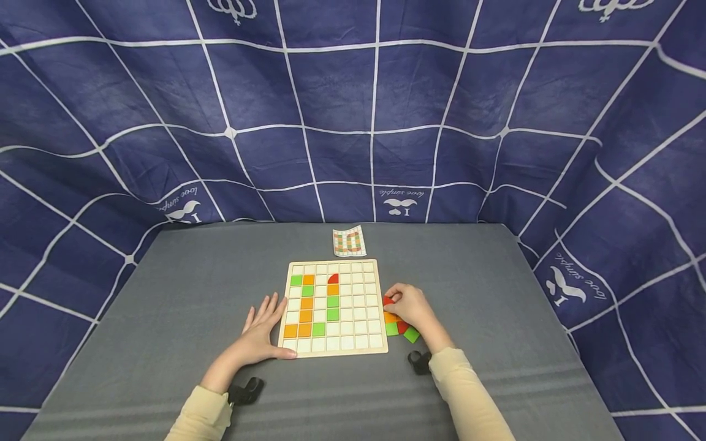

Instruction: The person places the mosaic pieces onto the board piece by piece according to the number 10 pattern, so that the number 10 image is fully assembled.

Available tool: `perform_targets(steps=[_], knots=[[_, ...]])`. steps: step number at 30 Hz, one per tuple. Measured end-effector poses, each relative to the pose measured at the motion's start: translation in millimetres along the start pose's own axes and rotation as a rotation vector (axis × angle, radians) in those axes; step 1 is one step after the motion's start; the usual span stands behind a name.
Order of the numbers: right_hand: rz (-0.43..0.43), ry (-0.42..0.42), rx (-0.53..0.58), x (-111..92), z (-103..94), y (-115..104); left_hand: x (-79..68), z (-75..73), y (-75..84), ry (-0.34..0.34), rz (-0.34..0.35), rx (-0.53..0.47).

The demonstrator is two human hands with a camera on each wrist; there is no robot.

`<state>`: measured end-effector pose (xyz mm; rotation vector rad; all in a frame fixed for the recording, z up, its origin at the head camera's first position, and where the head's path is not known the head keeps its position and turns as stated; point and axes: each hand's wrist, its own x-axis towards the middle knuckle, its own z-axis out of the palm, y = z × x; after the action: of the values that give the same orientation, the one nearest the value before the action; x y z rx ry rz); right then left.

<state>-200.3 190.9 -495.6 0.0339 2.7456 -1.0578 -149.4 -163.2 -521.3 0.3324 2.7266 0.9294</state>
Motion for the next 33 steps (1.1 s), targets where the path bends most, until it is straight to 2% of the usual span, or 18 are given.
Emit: perform_targets(steps=[8, 18, 24, 33], knots=[[-0.046, 0.002, 0.115, -2.3, -6.6, 9.1, 1.2, 0.0, -0.2, -0.013, -0.006, 0.0], [0.014, -0.003, 0.344, -4.9, -9.3, 0.6, -0.1, -0.1, 0.0, -0.002, 0.002, 0.002], [0.018, -0.075, 0.528, -6.6, 0.8, -12.0, -1.0, -0.1, 0.6, 0.004, 0.003, -0.004], [-0.077, -0.152, 0.591, -12.5, 26.5, -38.5, -1.2, -0.9, 2.2, 0.004, -0.001, 0.003]])
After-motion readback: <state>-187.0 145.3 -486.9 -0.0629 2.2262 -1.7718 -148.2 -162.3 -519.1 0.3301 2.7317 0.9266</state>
